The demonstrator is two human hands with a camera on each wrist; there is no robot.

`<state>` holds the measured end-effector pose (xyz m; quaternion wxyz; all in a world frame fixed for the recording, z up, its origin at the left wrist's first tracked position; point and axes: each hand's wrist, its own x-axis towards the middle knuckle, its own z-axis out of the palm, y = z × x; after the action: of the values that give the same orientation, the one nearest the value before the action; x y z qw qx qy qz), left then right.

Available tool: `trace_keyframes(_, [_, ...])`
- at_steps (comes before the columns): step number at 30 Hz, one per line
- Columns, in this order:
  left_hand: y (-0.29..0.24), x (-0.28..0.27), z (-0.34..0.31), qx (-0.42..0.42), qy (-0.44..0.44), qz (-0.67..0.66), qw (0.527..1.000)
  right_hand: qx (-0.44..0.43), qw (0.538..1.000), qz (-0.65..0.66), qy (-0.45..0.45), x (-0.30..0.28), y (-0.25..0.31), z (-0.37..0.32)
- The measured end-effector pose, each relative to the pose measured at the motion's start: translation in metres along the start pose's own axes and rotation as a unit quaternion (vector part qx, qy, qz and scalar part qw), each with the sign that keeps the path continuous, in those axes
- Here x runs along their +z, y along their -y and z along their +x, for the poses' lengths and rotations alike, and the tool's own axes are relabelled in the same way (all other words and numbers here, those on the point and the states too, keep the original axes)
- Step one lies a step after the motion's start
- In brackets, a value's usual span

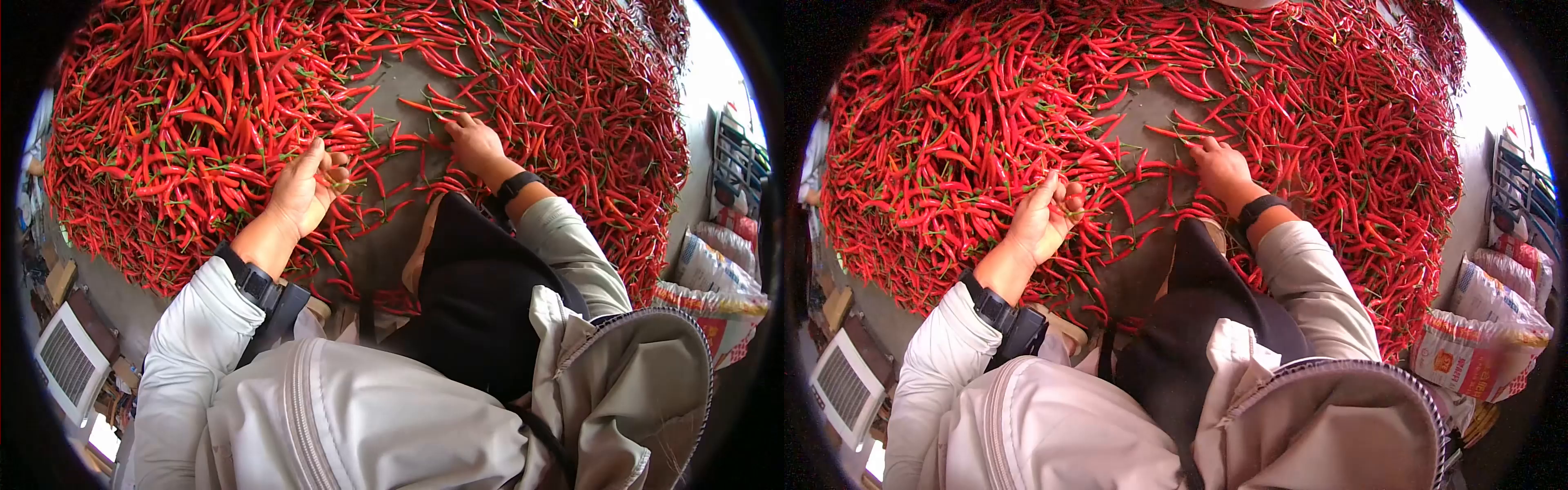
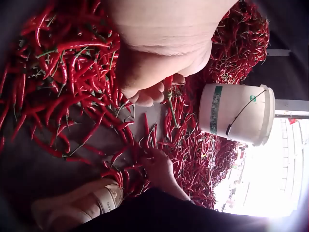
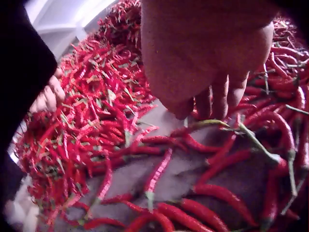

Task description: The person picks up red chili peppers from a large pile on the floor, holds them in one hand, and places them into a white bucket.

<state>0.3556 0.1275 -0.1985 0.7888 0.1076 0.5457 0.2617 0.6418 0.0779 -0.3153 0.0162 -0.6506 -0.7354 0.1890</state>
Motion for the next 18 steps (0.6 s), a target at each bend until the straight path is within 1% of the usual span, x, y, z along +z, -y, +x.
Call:
trace_keyframes(1, [0.000,0.000,0.001,-0.007,0.030,-0.004,1.000,0.006,1.000,-0.015,0.011,0.004,-0.002,0.002])
trace_keyframes(3, [0.001,0.005,0.000,-0.012,0.025,0.004,1.000,0.012,0.999,-0.030,0.023,0.004,-0.003,0.001])
trace_keyframes(5, [0.004,0.005,0.001,-0.017,0.020,0.012,1.000,0.014,1.000,0.019,-0.003,-0.003,-0.001,-0.003])
trace_keyframes(6, [0.008,0.002,0.004,-0.029,0.036,0.008,0.999,0.014,1.000,0.020,-0.003,-0.009,0.003,-0.006])
trace_keyframes(7, [0.010,0.001,0.005,-0.042,0.053,0.003,0.998,-0.005,0.995,0.100,0.008,-0.015,0.008,-0.010])
trace_keyframes(8, [0.012,0.007,0.004,-0.043,0.050,0.022,0.998,-0.024,0.984,0.178,0.020,-0.023,0.015,-0.015])
trace_keyframes(9, [0.015,0.014,0.001,-0.045,0.053,0.021,0.997,-0.082,0.964,0.253,-0.015,-0.029,0.029,-0.018])
trace_keyframes(11, [0.022,0.028,-0.002,-0.052,0.051,0.079,0.994,-0.115,0.951,0.285,0.028,-0.048,0.057,-0.021])
trace_keyframes(12, [0.025,0.031,-0.001,-0.057,0.078,0.074,0.993,-0.144,0.938,0.316,0.020,-0.058,0.071,-0.020])
trace_keyframes(13, [0.027,0.033,0.000,-0.057,0.081,0.074,0.992,-0.174,0.922,0.347,0.012,-0.064,0.081,-0.018])
trace_keyframes(15, [0.030,0.036,0.001,-0.013,0.037,0.092,0.995,-0.223,0.912,0.345,0.021,-0.062,0.090,-0.013])
trace_keyframes(16, [0.030,0.027,0.003,-0.006,0.046,0.104,0.993,-0.226,0.914,0.337,0.020,-0.061,0.088,-0.009])
trace_keyframes(17, [0.026,0.023,0.003,-0.001,0.016,0.120,0.993,-0.229,0.916,0.328,0.018,-0.058,0.083,-0.004])
trace_keyframes(18, [0.022,0.020,0.002,0.003,0.004,0.107,0.994,-0.210,0.943,0.257,0.009,-0.052,0.073,0.002])
